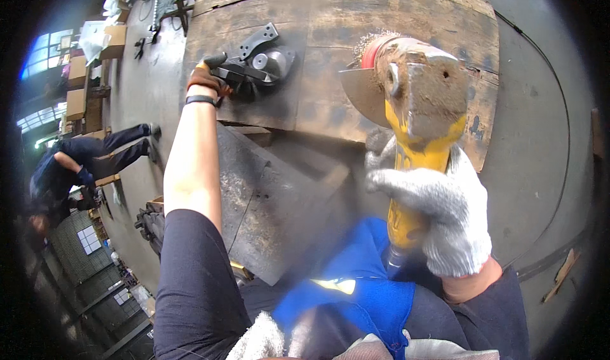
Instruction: The person sits on the floor and uses a handheld angle grinder to smooth the surface of metal parts. They pick up a part, grind it, and place it on a wooden pallet before repeating the process with another part.
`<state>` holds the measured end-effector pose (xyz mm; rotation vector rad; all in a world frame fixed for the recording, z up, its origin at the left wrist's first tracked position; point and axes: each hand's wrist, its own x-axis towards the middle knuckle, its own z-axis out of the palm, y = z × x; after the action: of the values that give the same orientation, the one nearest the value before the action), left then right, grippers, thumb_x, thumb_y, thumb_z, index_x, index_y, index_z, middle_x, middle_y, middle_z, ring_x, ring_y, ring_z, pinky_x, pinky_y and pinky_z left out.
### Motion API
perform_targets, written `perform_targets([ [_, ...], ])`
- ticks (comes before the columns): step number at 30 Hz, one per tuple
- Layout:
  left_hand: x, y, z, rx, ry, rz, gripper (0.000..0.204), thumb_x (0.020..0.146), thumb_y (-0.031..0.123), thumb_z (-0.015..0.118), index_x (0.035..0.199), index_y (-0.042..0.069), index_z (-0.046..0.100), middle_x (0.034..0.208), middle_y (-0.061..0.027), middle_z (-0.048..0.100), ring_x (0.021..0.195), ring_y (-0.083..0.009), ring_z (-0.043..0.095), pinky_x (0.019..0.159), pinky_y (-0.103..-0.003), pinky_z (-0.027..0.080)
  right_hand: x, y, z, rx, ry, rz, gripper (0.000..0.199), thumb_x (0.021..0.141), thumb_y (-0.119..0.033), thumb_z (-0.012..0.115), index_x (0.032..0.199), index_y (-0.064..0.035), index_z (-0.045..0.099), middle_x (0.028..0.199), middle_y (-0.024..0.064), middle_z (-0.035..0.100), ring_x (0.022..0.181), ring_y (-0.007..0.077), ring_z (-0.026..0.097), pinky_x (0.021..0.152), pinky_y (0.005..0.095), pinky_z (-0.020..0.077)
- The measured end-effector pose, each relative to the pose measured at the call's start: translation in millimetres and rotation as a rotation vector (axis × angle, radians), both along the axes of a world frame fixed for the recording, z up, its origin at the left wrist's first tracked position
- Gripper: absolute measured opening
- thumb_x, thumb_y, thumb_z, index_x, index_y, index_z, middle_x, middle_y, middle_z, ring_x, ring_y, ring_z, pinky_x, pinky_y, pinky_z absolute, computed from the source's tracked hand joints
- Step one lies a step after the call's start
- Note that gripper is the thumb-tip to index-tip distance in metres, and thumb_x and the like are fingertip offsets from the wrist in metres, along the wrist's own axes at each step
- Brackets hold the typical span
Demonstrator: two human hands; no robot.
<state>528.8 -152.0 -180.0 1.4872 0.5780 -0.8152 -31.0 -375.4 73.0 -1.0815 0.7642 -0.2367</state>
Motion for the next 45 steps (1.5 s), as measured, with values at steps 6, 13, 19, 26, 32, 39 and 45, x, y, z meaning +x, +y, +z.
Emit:
perform_targets([
  [6, -8, -69, 58, -0.152, -0.602, -0.294, 0.04, 0.09, 0.034, 0.057, 0.12, 0.008, 0.056, 0.125, -0.0092, 0.057, 0.118, -0.0241, 0.053, 0.103, -0.038, 0.041, 0, 8, -2, 0.191, -0.021, -0.119, 0.022, 0.089, -0.005, 0.059, 0.107, 0.0073, 0.06, 0.1, 0.0155, 0.067, 0.09, 0.0225, 0.067, 0.082, 0.031, 0.0543],
  [13, -170, 90, 285, -0.523, -0.649, -0.675, 0.055, 0.103, 0.038, 0.034, 0.146, 0.005, 0.038, 0.149, -0.0152, 0.04, 0.137, -0.029, 0.04, 0.114, -0.043, 0.032, 8, 28, 4, 0.339, -0.109, 0.029, 0.03, 0.085, -0.012, 0.063, 0.108, 0.0072, 0.06, 0.09, 0.0139, 0.067, 0.079, 0.0201, 0.065, 0.071, 0.0294, 0.0519],
  [19, -401, 202, 314, 0.004, -0.605, -0.319, 0.046, 0.098, 0.033, 0.051, 0.131, 0.002, 0.056, 0.124, -0.0117, 0.064, 0.113, -0.0234, 0.062, 0.094, -0.035, 0.048, 17, 62, 0, 0.283, -0.105, 0.304, 0.022, 0.086, -0.017, 0.066, 0.099, 0.0006, 0.064, 0.08, 0.0063, 0.065, 0.073, 0.0146, 0.062, 0.068, 0.0257, 0.0493],
  [26, -525, 239, 275, 0.069, -0.623, -0.15, 0.036, 0.096, 0.021, 0.06, 0.126, 0.002, 0.059, 0.118, -0.0109, 0.066, 0.108, -0.02, 0.064, 0.09, -0.03, 0.049, 41, 153, -36, -0.059, 0.149, 0.801, 0.03, 0.079, -0.03, 0.074, 0.09, -0.0028, 0.065, 0.079, 0.0059, 0.064, 0.069, 0.0143, 0.059, 0.063, 0.0284, 0.0478],
  [32, -509, 276, 178, 0.419, -1.116, -0.047, 0.024, 0.09, 0.009, 0.067, 0.112, 0.0, 0.067, 0.102, -0.0069, 0.07, 0.093, -0.0118, 0.063, 0.082, -0.024, 0.05, 55, 238, -65, -0.37, -0.033, 0.975, 0.038, 0.091, -0.041, 0.059, 0.108, -0.0072, 0.063, 0.096, 0.0059, 0.065, 0.088, 0.0167, 0.06, 0.079, 0.029, 0.0451],
  [39, -503, 296, 164, 0.433, -1.075, 0.031, 0.019, 0.089, 0.009, 0.068, 0.105, -0.002, 0.07, 0.098, -0.0066, 0.072, 0.089, -0.0123, 0.065, 0.083, -0.028, 0.052, 41, 230, -48, -0.959, 0.091, 1.043, 0.063, 0.078, -0.064, 0.062, 0.095, -0.0043, 0.07, 0.093, 0.0168, 0.069, 0.087, 0.03, 0.066, 0.077, 0.0376, 0.0492],
  [45, -499, 306, 171, 0.258, -1.013, 0.094, 0.022, 0.093, 0.012, 0.064, 0.11, -0.002, 0.068, 0.098, -0.0087, 0.071, 0.089, -0.0133, 0.065, 0.082, -0.026, 0.052, 20, 237, 2, -1.229, 0.193, 1.033, 0.07, 0.076, -0.065, 0.065, 0.107, -0.0017, 0.063, 0.106, 0.021, 0.067, 0.101, 0.0351, 0.064, 0.085, 0.0415, 0.0491],
])
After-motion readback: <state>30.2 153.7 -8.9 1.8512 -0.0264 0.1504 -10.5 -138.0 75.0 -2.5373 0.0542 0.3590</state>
